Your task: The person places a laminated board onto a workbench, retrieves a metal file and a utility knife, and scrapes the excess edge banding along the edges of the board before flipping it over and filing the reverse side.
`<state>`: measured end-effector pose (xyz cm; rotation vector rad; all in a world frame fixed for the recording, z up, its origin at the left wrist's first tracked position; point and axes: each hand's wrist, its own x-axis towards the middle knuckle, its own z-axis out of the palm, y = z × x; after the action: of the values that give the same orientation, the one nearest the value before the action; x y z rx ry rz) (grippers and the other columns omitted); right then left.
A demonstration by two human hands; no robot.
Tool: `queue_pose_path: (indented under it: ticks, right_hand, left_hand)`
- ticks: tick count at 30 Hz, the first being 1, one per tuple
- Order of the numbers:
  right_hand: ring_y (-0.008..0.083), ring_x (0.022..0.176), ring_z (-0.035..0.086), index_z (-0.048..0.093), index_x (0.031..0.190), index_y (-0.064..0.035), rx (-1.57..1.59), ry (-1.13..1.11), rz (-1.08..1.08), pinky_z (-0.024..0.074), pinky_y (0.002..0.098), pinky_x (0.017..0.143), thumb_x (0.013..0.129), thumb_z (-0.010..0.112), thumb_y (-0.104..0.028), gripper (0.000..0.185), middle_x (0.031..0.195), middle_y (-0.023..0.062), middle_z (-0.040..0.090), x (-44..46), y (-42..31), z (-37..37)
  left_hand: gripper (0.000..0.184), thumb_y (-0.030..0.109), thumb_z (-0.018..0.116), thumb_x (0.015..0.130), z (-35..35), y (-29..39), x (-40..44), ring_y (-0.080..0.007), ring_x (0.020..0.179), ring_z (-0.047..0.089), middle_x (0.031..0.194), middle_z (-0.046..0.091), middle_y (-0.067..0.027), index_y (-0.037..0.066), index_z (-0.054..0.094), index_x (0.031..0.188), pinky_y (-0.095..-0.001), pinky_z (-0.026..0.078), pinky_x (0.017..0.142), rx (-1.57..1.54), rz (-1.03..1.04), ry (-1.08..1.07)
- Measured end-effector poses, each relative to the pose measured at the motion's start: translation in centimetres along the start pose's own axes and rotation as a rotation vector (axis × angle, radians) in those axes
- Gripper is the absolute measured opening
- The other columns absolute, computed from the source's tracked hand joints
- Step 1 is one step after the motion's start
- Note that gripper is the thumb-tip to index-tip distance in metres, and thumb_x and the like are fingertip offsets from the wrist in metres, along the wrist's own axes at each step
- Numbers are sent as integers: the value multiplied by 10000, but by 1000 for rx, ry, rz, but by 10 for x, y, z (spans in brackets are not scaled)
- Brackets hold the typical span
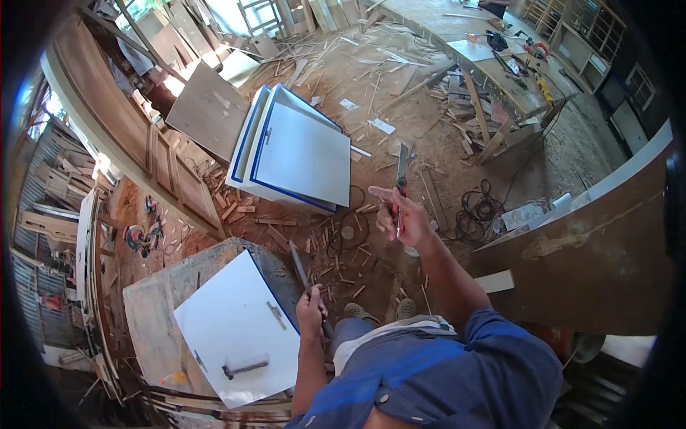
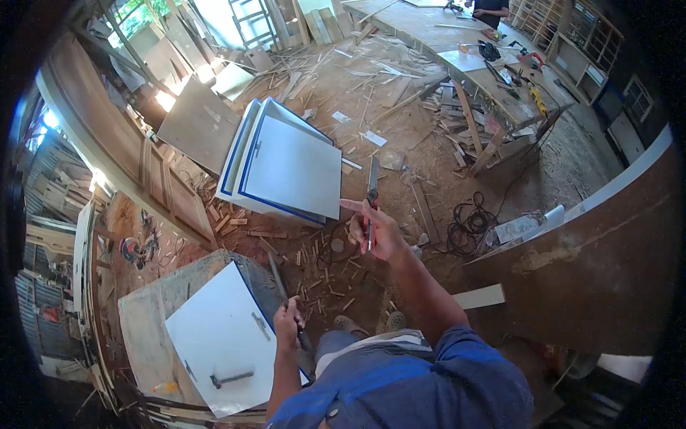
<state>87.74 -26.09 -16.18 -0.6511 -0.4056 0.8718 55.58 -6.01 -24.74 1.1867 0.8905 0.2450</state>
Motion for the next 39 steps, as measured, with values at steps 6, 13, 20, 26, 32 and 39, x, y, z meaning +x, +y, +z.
queue_pose_path:
  ticks: [6,13,20,26,32,39]
  right_hand:
    - [154,568,602,550,1521,-65,-166,303,17,526,336,590,1192,430,-519,573,736,30,630,4,7,41]
    - [155,579,649,618,1279,-54,-443,659,-67,535,315,512,1156,606,-400,368,820,45,655,15,22,30]
    - [143,608,664,634,1263,-61,-454,690,-73,553,302,564,1153,624,-360,319,843,68,690,33,10,15]
    - [146,635,675,645,1281,-54,-396,713,-74,568,308,603,1151,625,-358,331,861,66,711,65,-16,-33]
    - [142,659,684,656,1262,-56,-421,714,-104,569,313,611,1149,623,-367,332,867,60,719,103,-96,-141]
    - [146,677,691,655,1258,-28,-400,834,-122,571,315,623,1135,647,-347,341,868,69,727,138,-226,-261]
  left_hand:
    - [310,299,668,1128,-65,-4,18,-76,529,504,689,529,31,19,723,1250,-266,437,491,19,-1,81]
    - [272,285,688,1110,-109,5,65,-73,512,506,690,557,35,25,725,1184,-259,421,473,158,16,29]
    - [337,314,658,1130,-10,82,101,-67,570,529,732,568,44,29,729,1296,-263,435,531,244,-4,-305]
    - [351,292,616,1153,108,112,156,-62,610,531,740,568,39,53,688,1400,-268,441,561,180,27,-547]
    - [328,281,633,1143,230,139,242,-63,630,540,757,588,45,63,716,1374,-258,441,584,312,81,-580]
    - [371,259,624,1144,379,204,312,-54,669,526,760,584,47,-4,699,1394,-248,434,637,485,12,-528]
